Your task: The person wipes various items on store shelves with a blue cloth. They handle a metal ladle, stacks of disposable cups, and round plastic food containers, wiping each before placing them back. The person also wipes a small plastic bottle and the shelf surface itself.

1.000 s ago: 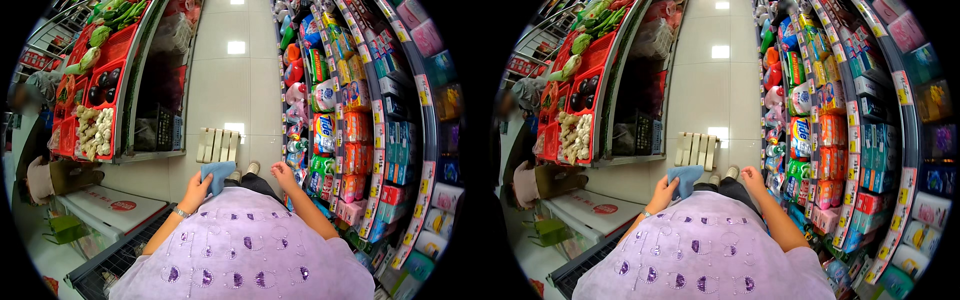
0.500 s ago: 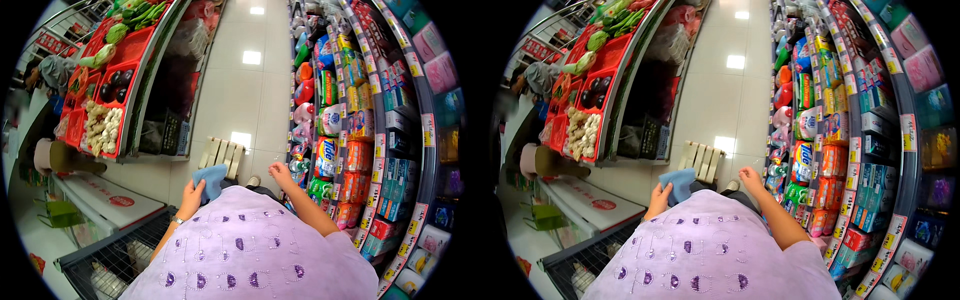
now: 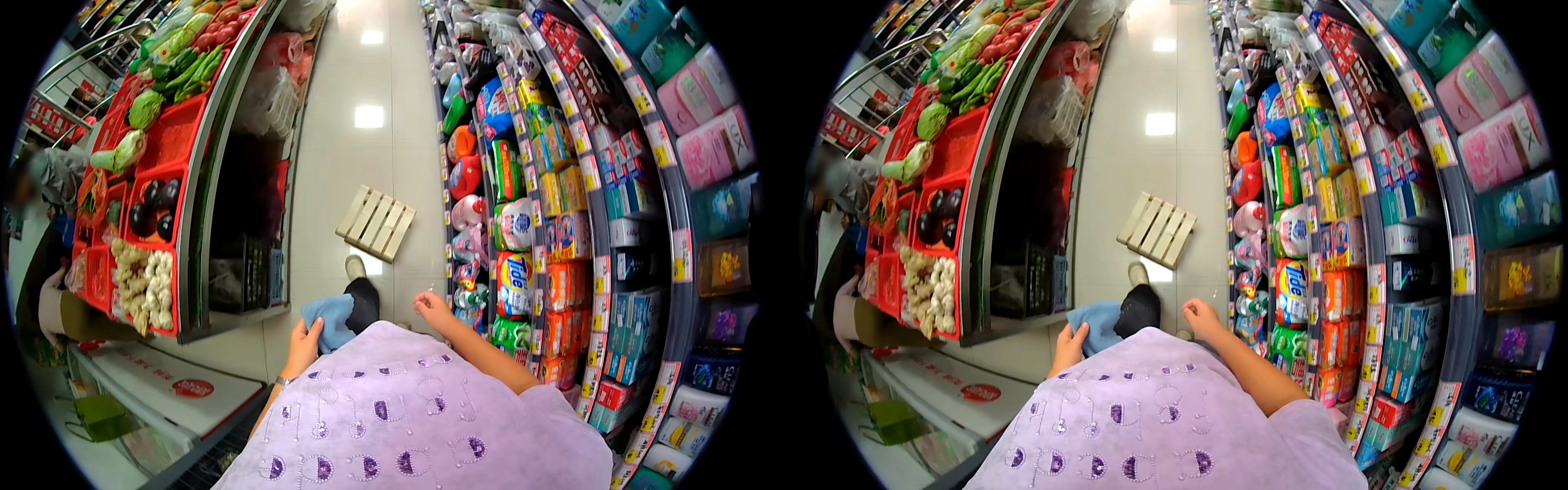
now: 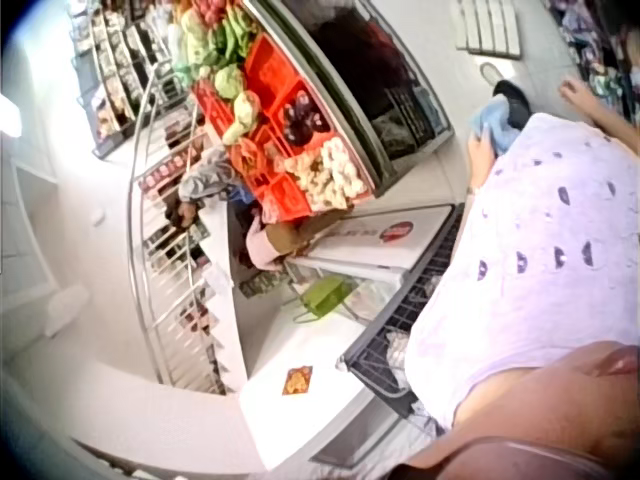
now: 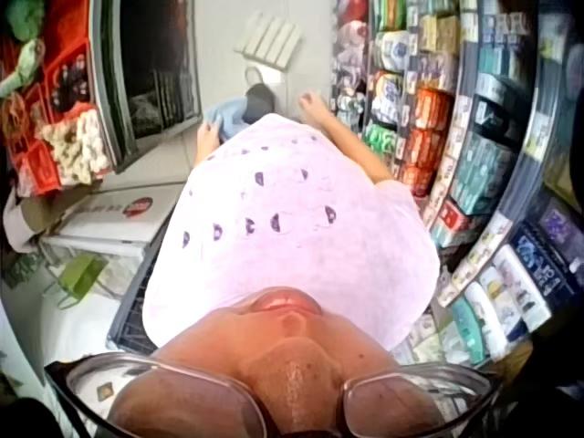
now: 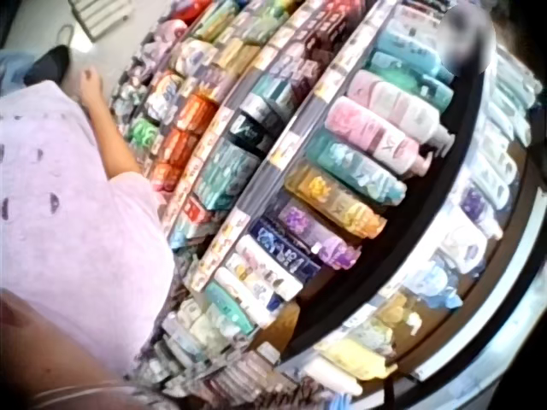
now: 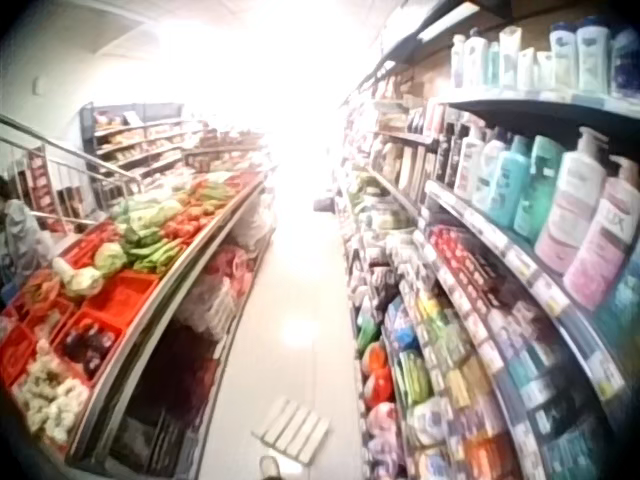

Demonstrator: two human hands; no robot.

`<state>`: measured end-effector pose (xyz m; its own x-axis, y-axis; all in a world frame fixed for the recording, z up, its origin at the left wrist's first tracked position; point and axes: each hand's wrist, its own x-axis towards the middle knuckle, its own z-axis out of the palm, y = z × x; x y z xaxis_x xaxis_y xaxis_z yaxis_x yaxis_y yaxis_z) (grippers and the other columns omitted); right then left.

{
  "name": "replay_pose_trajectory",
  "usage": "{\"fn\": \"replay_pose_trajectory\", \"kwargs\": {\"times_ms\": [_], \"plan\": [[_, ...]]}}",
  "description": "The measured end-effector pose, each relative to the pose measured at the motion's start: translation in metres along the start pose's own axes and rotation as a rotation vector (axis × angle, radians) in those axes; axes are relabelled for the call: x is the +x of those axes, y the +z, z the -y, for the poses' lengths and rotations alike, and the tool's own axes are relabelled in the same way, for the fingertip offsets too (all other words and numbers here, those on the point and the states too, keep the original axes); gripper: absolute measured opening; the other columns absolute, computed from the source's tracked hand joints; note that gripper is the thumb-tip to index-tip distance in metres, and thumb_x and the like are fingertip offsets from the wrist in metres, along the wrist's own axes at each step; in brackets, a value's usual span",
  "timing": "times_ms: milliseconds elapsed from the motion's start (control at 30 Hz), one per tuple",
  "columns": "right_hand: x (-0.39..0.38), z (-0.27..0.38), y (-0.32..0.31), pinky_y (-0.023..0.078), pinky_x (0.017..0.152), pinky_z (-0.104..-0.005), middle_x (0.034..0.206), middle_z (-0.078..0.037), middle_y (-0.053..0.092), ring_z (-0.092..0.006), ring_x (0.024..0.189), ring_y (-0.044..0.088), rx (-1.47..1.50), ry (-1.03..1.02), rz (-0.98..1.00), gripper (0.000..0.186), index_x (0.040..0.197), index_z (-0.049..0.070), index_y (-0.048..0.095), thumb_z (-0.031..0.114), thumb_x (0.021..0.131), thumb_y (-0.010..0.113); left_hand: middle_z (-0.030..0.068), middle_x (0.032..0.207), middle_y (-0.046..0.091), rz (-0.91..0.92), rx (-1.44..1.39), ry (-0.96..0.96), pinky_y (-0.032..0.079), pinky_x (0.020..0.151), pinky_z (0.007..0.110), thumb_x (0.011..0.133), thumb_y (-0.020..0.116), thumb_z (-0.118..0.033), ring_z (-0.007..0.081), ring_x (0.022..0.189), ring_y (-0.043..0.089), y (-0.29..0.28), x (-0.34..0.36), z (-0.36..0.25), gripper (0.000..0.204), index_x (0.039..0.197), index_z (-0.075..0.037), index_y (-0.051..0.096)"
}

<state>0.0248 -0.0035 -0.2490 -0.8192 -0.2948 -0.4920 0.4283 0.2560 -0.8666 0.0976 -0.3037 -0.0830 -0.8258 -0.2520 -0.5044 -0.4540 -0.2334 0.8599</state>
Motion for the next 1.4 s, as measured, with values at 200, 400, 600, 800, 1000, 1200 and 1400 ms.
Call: {"fn": "replay_pose_trajectory", "kwargs": {"times_ms": [200,400,600,800,1000,1200,1400], "plan": [[0.052,0.042,-0.012,0.047,0.064,-0.0251,0.077,-0.004,0.062,-0.0106,0.069,0.057,-0.033,0.008,-0.113,0.011,0.092,0.002,0.059,0.011,0.086,0.057,0.0042,0.101,0.062,0.051,0.026,-0.016,0.046,0.079,0.025,0.093,0.055,-0.016,0.0104,0.088,0.056,0.000,0.095,-0.063,0.025,0.109,0.003,0.056],[0.103,0.078,-0.033,0.047,0.064,-0.0238,0.079,-0.003,0.061,-0.0107,0.071,0.058,-0.083,0.033,-0.231,0.010,0.093,0.001,0.057,0.009,0.087,0.056,0.0004,0.093,0.061,0.149,0.071,-0.053,0.044,0.068,0.022,0.093,0.055,-0.018,0.0063,0.079,0.053,0.003,0.189,-0.134,0.022,0.108,-0.002,0.058],[0.109,0.088,-0.042,0.047,0.060,-0.0246,0.078,-0.005,0.062,-0.0109,0.068,0.059,-0.079,0.033,-0.321,0.013,0.094,0.002,0.057,0.013,0.088,0.057,-0.0022,0.078,0.057,0.142,0.110,0.028,0.038,0.049,0.022,0.093,0.054,-0.021,0.0047,0.061,0.048,0.016,0.253,-0.158,0.018,0.102,-0.005,0.058],[0.125,0.054,-0.058,0.050,0.062,-0.0258,0.079,-0.006,0.064,-0.0124,0.070,0.062,-0.191,0.160,-0.217,0.015,0.095,0.000,0.059,0.014,0.088,0.058,0.0003,0.089,0.061,0.187,0.100,-0.012,0.044,0.061,0.023,0.092,0.054,-0.019,0.0076,0.072,0.055,0.056,0.277,-0.187,0.021,0.108,-0.004,0.058],[0.171,0.074,-0.072,0.050,0.061,-0.0263,0.078,-0.007,0.064,-0.0132,0.068,0.061,0.042,0.166,-0.322,0.012,0.092,0.000,0.058,0.009,0.085,0.056,0.0022,0.086,0.063,0.219,0.173,0.031,0.045,0.063,0.025,0.091,0.057,-0.016,0.0087,0.072,0.056,0.078,0.290,-0.203,0.018,0.103,-0.003,0.059],[0.210,0.108,-0.059,0.049,0.062,-0.0251,0.079,-0.007,0.063,-0.0129,0.069,0.060,0.201,0.145,-0.499,0.012,0.095,0.001,0.058,0.006,0.085,0.055,0.0025,0.089,0.063,0.318,0.115,-0.027,0.046,0.067,0.024,0.092,0.056,-0.016,0.0088,0.076,0.057,0.085,0.358,-0.226,0.019,0.102,-0.001,0.059],[0.253,0.146,-0.015,0.049,0.062,-0.0241,0.082,-0.007,0.063,-0.0117,0.070,0.059,0.341,0.196,-0.727,0.010,0.095,0.002,0.057,0.007,0.087,0.054,-0.0002,0.089,0.062,0.534,0.200,-0.064,0.043,0.069,0.025,0.092,0.055,-0.015,0.0085,0.079,0.055,0.092,0.453,-0.291,0.016,0.101,-0.003,0.060]]}}
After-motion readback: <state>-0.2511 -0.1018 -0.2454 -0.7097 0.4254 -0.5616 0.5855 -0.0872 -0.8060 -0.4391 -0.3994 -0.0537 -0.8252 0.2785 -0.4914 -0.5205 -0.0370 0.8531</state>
